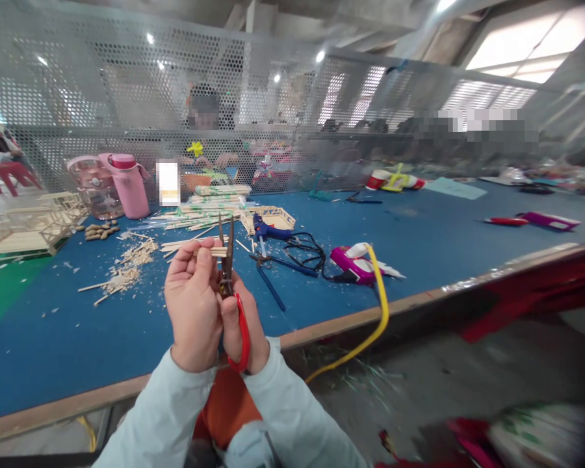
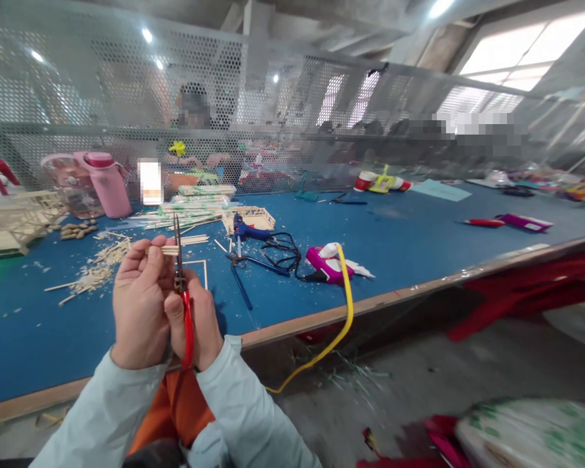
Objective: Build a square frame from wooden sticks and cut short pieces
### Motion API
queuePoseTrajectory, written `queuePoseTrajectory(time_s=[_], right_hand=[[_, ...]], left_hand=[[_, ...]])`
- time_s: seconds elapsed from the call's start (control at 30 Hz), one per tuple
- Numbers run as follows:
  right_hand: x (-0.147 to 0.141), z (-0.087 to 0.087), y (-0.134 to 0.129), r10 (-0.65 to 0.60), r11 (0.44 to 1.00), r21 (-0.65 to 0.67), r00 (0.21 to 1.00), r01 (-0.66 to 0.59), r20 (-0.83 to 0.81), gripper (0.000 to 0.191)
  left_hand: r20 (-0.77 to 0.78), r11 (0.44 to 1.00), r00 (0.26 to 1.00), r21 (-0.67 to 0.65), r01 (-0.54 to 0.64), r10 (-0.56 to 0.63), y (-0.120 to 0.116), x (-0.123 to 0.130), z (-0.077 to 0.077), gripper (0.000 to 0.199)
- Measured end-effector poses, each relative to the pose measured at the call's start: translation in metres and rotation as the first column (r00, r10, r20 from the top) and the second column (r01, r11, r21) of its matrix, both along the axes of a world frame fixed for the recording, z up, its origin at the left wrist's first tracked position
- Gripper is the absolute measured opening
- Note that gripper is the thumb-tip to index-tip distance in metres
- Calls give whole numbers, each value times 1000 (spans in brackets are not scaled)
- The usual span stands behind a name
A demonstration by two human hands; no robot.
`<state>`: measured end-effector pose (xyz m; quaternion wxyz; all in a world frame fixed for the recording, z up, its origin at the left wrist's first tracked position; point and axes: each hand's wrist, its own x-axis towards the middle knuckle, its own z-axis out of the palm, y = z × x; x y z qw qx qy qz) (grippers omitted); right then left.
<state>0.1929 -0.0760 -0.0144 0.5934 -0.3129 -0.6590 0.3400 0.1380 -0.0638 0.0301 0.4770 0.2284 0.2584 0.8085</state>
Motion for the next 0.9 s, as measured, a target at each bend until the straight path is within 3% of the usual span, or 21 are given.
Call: queuePoseTrajectory(time_s=[0.3,0.57,0.67,0.9], right_hand=[[-8,-9,7,-92,996,-23,995,91,-45,58],[-3,-4,3,-143,990,5,987,143,75,58],[0,-1,3,-134,991,33,990,133,48,62],[-4,-7,10,-152,988,-9,987,151,-50,50]], left_hand=[[-12,1000,999,1,-29,29,6,-2,-3,10],[-13,999,999,20,49,-48,3,-3,-4,10],[-38,997,997,34,65,-64,1,-1,-4,10],[-4,999,999,10,32,-32,6,2,-5,11]])
